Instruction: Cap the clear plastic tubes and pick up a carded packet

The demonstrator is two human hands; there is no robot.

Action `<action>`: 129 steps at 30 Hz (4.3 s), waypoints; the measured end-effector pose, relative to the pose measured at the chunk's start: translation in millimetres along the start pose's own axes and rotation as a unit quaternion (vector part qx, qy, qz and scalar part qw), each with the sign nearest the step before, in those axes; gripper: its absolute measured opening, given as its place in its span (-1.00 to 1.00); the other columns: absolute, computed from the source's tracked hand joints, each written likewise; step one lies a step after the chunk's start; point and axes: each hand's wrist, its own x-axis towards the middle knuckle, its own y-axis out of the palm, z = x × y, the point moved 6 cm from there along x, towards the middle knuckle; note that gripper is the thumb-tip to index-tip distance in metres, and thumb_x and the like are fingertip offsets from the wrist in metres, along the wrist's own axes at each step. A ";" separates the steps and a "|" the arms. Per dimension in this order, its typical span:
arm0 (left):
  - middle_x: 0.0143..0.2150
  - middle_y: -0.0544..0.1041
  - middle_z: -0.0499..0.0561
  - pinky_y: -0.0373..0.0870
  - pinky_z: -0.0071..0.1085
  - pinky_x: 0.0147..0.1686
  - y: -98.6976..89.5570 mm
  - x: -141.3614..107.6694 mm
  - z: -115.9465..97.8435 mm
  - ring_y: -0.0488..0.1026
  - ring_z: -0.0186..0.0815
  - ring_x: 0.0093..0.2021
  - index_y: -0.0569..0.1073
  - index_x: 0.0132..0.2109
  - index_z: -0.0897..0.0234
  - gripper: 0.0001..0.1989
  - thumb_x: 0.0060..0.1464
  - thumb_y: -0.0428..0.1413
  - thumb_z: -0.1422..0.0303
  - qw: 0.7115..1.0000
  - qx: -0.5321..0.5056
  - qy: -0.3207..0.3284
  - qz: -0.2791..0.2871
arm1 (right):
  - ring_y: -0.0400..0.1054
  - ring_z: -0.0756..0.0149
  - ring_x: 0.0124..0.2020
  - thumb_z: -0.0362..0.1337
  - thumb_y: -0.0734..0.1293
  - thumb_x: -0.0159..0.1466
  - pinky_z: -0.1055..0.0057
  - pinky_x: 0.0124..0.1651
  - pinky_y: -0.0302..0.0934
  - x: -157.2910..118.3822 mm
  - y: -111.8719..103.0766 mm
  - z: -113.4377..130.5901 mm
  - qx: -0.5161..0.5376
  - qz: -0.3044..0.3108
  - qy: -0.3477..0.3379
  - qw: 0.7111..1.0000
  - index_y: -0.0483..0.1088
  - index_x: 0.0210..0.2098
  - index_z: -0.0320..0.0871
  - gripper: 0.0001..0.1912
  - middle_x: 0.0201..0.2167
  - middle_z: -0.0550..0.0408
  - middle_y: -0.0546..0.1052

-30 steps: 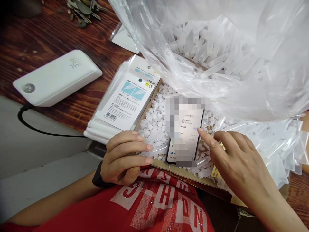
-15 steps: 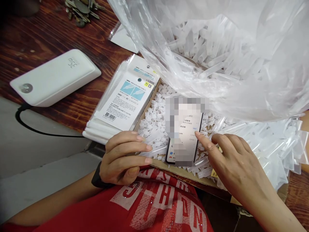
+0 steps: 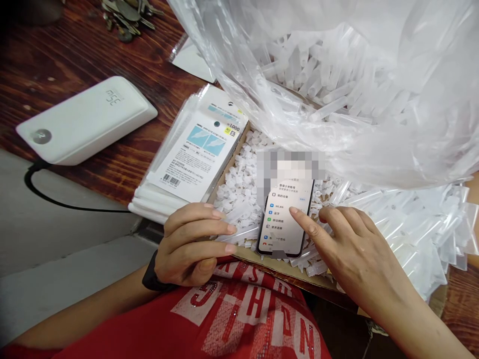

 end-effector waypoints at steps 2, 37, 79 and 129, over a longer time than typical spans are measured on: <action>-0.29 0.65 -0.03 0.57 -0.24 -0.03 -0.4 0.0 0.3 0.54 -0.23 -0.18 0.57 -0.18 0.16 -0.73 0.45 0.00 0.33 1.000 0.003 -0.002 0.001 | 0.36 0.05 -0.08 -0.56 0.24 0.32 0.18 0.00 0.28 1.1 -0.3 0.5 0.000 0.000 -0.002 1.000 0.04 0.55 -0.01 -0.14 0.00 -0.06 0.49; -0.30 0.65 0.00 0.59 -0.21 -0.05 -0.6 -1.1 0.6 0.55 -0.20 -0.19 0.58 -0.19 0.18 -0.75 0.41 0.03 0.34 1.000 -0.004 -0.003 -0.005 | 0.34 0.05 -0.11 -0.54 0.21 0.35 0.17 -0.05 0.29 -2.7 -8.5 -5.9 -0.016 -0.005 0.007 1.000 0.04 0.55 -0.03 -0.17 -0.03 -0.08 0.48; -0.30 0.66 0.00 0.59 -0.22 -0.07 0.0 0.9 -0.3 0.55 -0.22 -0.19 0.57 -0.18 0.18 -0.75 0.44 0.01 0.35 1.000 0.008 -0.004 0.008 | 0.34 0.07 -0.11 -0.43 0.21 0.48 0.20 -0.05 0.28 -25.4 8.9 -13.6 -0.008 0.011 0.038 0.999 0.26 0.41 -0.13 -0.47 -0.06 -0.06 0.47; -0.30 0.67 0.00 0.59 -0.19 -0.04 0.4 -1.2 0.1 0.56 -0.20 -0.19 0.58 -0.17 0.18 -0.75 0.44 0.02 0.34 1.000 0.007 -0.006 0.006 | 0.39 0.04 -0.11 -0.44 0.23 0.47 0.14 -0.07 0.27 -15.0 -1.4 -12.0 -0.003 -0.003 0.039 0.999 0.09 0.53 -0.13 -0.33 -0.09 -0.06 0.52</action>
